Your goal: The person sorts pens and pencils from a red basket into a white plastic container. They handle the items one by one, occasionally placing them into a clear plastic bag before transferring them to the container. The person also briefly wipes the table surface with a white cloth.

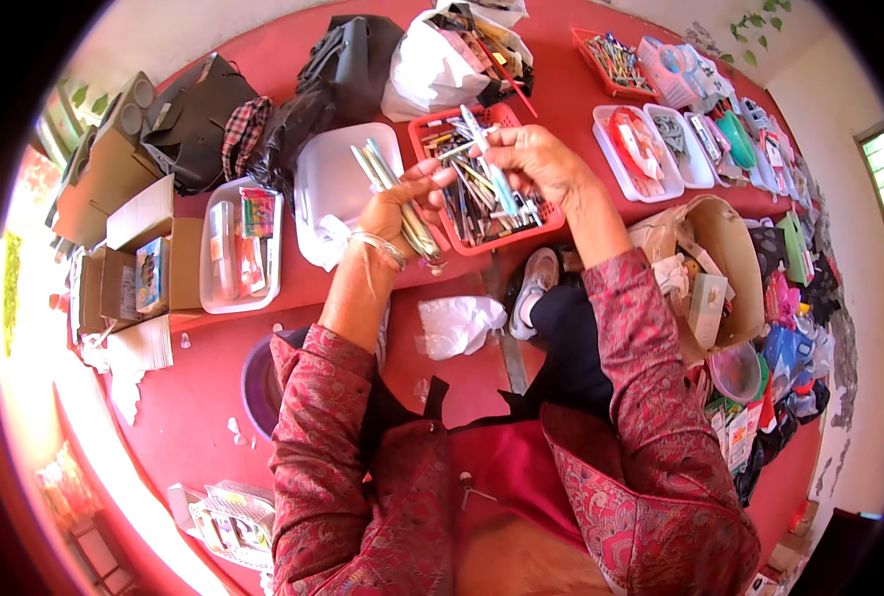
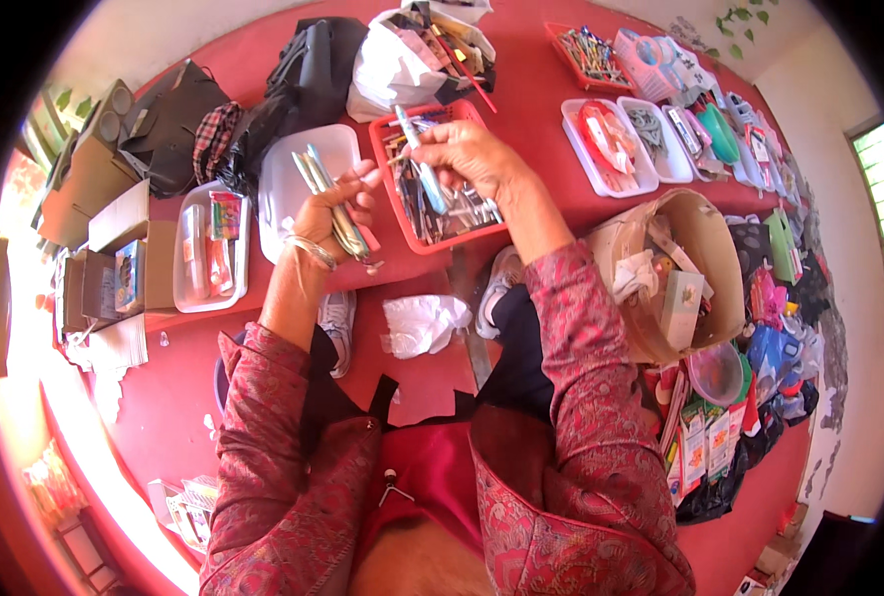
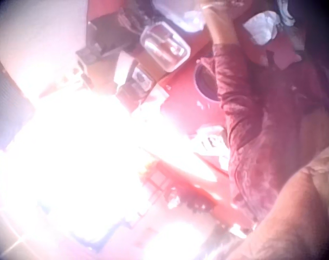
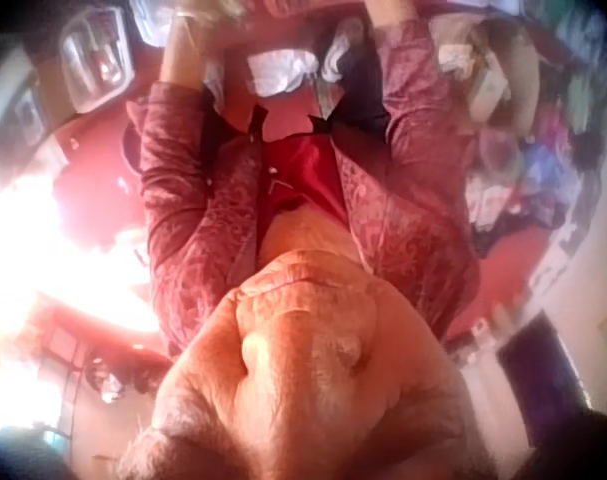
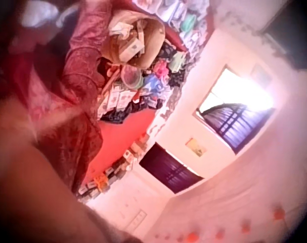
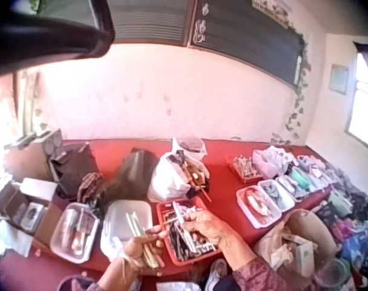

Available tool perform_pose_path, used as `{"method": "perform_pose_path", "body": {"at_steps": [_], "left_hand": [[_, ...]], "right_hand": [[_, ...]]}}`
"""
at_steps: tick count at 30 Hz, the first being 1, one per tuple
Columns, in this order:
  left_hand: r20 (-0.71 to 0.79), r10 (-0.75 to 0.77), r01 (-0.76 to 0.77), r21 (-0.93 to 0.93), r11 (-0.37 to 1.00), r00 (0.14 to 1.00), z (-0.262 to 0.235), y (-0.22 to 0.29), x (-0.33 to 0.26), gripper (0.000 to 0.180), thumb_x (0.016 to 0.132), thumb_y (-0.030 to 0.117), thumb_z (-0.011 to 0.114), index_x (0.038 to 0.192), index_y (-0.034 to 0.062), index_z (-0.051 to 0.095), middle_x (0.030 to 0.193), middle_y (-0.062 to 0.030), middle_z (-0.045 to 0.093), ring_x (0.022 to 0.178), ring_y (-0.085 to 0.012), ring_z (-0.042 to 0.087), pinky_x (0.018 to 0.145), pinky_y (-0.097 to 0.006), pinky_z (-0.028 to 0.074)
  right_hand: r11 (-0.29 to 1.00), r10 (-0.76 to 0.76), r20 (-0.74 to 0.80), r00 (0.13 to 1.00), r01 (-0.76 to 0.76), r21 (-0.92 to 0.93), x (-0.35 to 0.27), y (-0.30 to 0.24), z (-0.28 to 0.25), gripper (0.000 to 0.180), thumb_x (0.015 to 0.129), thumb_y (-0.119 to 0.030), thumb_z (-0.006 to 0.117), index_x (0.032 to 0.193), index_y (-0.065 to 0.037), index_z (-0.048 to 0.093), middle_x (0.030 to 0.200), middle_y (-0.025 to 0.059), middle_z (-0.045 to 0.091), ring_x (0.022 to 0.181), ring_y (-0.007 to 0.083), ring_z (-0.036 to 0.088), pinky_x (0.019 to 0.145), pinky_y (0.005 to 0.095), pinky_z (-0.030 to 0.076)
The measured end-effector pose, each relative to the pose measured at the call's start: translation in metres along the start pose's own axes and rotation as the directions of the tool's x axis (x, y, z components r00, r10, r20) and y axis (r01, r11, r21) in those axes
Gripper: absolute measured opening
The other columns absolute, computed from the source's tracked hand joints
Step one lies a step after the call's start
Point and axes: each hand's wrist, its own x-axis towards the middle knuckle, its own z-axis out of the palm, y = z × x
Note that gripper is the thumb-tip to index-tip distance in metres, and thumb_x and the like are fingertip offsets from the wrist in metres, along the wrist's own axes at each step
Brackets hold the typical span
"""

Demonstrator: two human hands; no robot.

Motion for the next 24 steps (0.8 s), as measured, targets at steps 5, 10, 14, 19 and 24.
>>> {"method": "perform_pose_path", "body": {"at_steps": [5,10,14,19,24], "left_hand": [[-0.004,-0.026,0.026,0.000,1.000,1.000,0.001,-0.014,0.003,0.026,0.083,0.011,0.047,0.109,0.0051,0.047,0.086,-0.0053,0.058,0.071,-0.0155,0.058,0.054,-0.026,0.049],[0.068,-0.070,0.074,-0.058,0.996,0.995,0.009,-0.015,-0.002,0.032,0.086,0.028,0.047,0.109,0.0069,0.048,0.085,-0.0056,0.058,0.067,-0.0171,0.057,0.061,-0.034,0.050],[0.152,-0.083,0.093,-0.061,0.994,0.985,0.021,-0.018,-0.009,0.031,0.087,0.032,0.043,0.105,0.0072,0.050,0.081,-0.0087,0.058,0.065,-0.0200,0.057,0.062,-0.039,0.050],[0.415,-0.162,0.149,0.064,0.987,0.895,0.002,-0.017,-0.001,0.038,0.087,0.038,0.040,0.095,0.0024,0.051,0.075,-0.0140,0.058,0.065,-0.0228,0.058,0.062,-0.040,0.051],[0.146,-0.143,0.142,0.017,0.990,0.979,0.029,-0.018,-0.018,0.036,0.085,0.033,0.046,0.101,0.0013,0.050,0.082,-0.0137,0.060,0.075,-0.0265,0.061,0.063,-0.037,0.053]], "right_hand": [[0.998,-0.036,0.021,0.999,0.037,-0.055,-0.005,-0.002,0.043,0.016,0.076,-0.014,0.060,0.081,0.001,0.057,0.060,0.0036,0.056,0.041,0.0052,0.050,0.036,0.0157,0.037],[0.983,-0.006,-0.150,0.989,-0.022,-0.182,-0.009,0.000,0.059,0.016,0.076,-0.015,0.059,0.072,0.001,0.055,0.054,0.0022,0.052,0.038,0.0070,0.049,0.033,0.0181,0.036],[0.962,-0.009,-0.159,0.987,-0.035,-0.271,-0.007,0.006,0.058,0.016,0.078,-0.012,0.055,0.068,0.000,0.054,0.052,0.0030,0.051,0.037,0.0084,0.050,0.030,0.0198,0.036],[0.932,0.002,-0.038,0.999,-0.015,-0.362,-0.011,-0.003,0.067,0.021,0.081,-0.012,0.048,0.067,0.004,0.052,0.054,0.0066,0.053,0.038,0.0132,0.053,0.031,0.0216,0.040],[0.738,-0.251,0.055,0.966,0.228,-0.635,-0.014,-0.006,0.056,0.014,0.074,-0.008,0.053,0.073,0.005,0.057,0.061,0.0116,0.057,0.050,0.0162,0.057,0.048,0.0280,0.045]]}}
